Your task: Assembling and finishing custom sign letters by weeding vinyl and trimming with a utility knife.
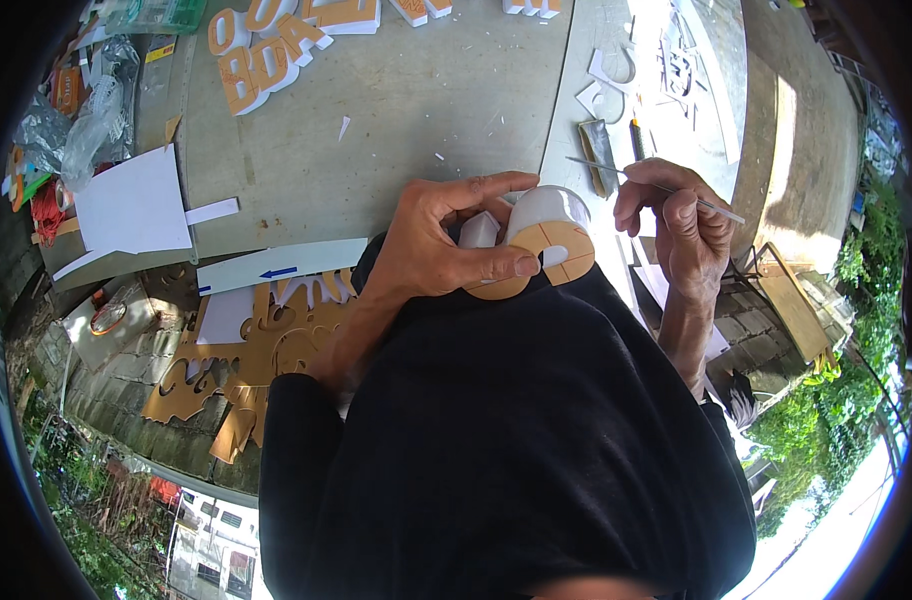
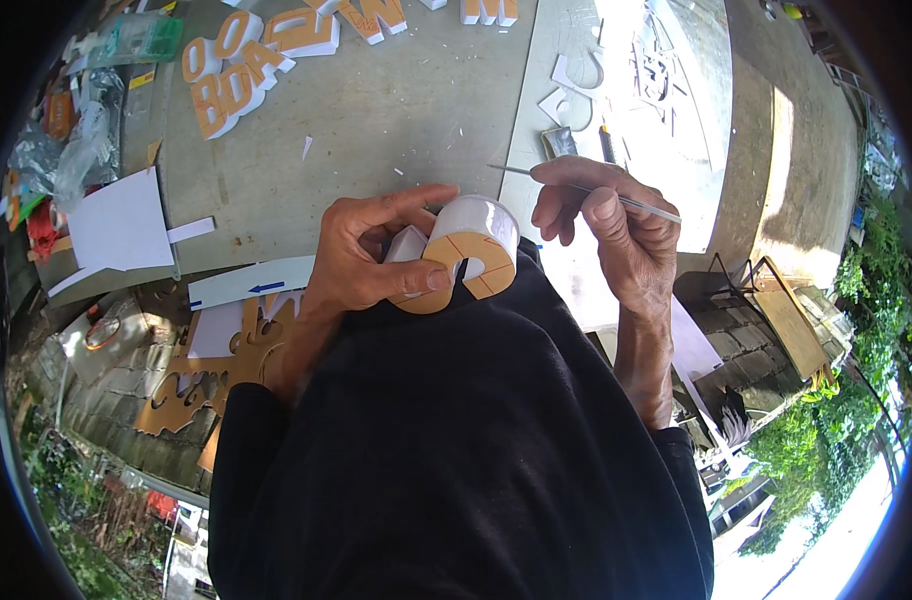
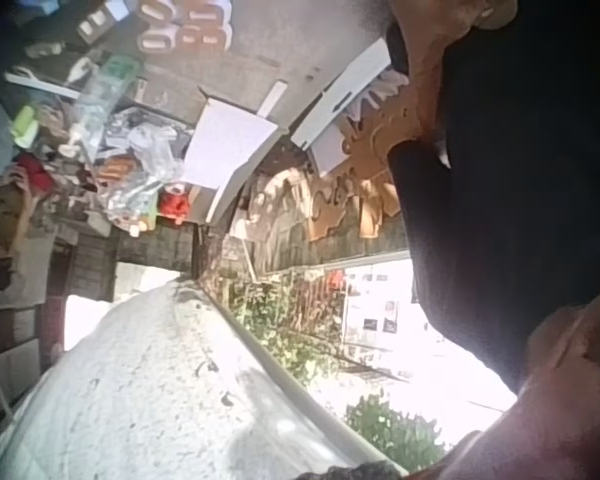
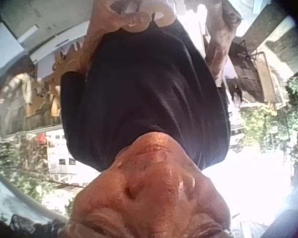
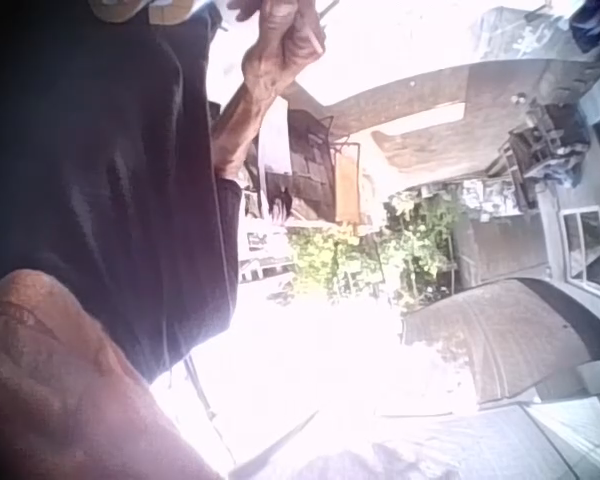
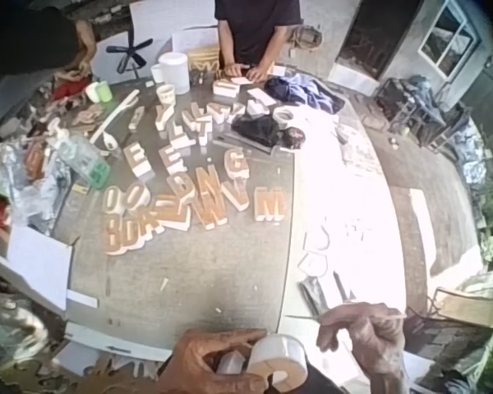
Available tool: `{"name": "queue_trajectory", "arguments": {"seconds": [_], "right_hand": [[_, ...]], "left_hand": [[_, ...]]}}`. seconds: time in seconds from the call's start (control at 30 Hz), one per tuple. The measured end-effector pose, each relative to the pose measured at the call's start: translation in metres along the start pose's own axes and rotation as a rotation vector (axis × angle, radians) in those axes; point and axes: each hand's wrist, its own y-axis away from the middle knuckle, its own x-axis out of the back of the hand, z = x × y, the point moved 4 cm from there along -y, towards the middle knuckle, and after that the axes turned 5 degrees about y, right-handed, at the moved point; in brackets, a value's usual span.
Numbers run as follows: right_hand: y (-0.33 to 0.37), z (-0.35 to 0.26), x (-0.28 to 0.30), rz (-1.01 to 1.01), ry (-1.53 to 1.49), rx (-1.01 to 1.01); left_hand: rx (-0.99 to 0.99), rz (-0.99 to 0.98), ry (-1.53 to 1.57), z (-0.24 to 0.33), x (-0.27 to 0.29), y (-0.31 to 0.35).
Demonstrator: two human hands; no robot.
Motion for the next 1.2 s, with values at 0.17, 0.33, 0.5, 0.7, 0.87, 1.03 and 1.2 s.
{"name": "queue_trajectory", "arguments": {"seconds": [0.17,0.33,0.5,0.7,0.87,1.03,1.2], "right_hand": [[-0.003,-0.013,-0.002,0.075,-0.034,-0.008],[-0.012,-0.017,-0.011,0.003,0.178,-0.022],[-0.016,-0.020,-0.016,-0.067,0.240,0.006],[-0.017,-0.019,-0.019,-0.115,0.349,0.028],[-0.016,-0.022,-0.011,-0.038,0.394,0.065],[-0.007,-0.023,-0.008,0.012,0.450,0.041],[-0.002,-0.022,-0.010,0.090,0.429,0.020]], "left_hand": [[0.042,-0.001,-0.068,-0.005,0.000,0.000],[-0.022,0.041,-0.080,-0.005,-0.003,0.000],[-0.006,0.034,-0.103,-0.003,-0.003,-0.001],[-0.033,0.036,-0.103,-0.006,-0.003,0.000],[-0.043,0.035,-0.067,0.000,-0.005,-0.002],[0.000,0.017,-0.077,-0.005,0.003,0.001],[-0.117,0.085,-0.098,-0.007,0.010,0.001]]}}
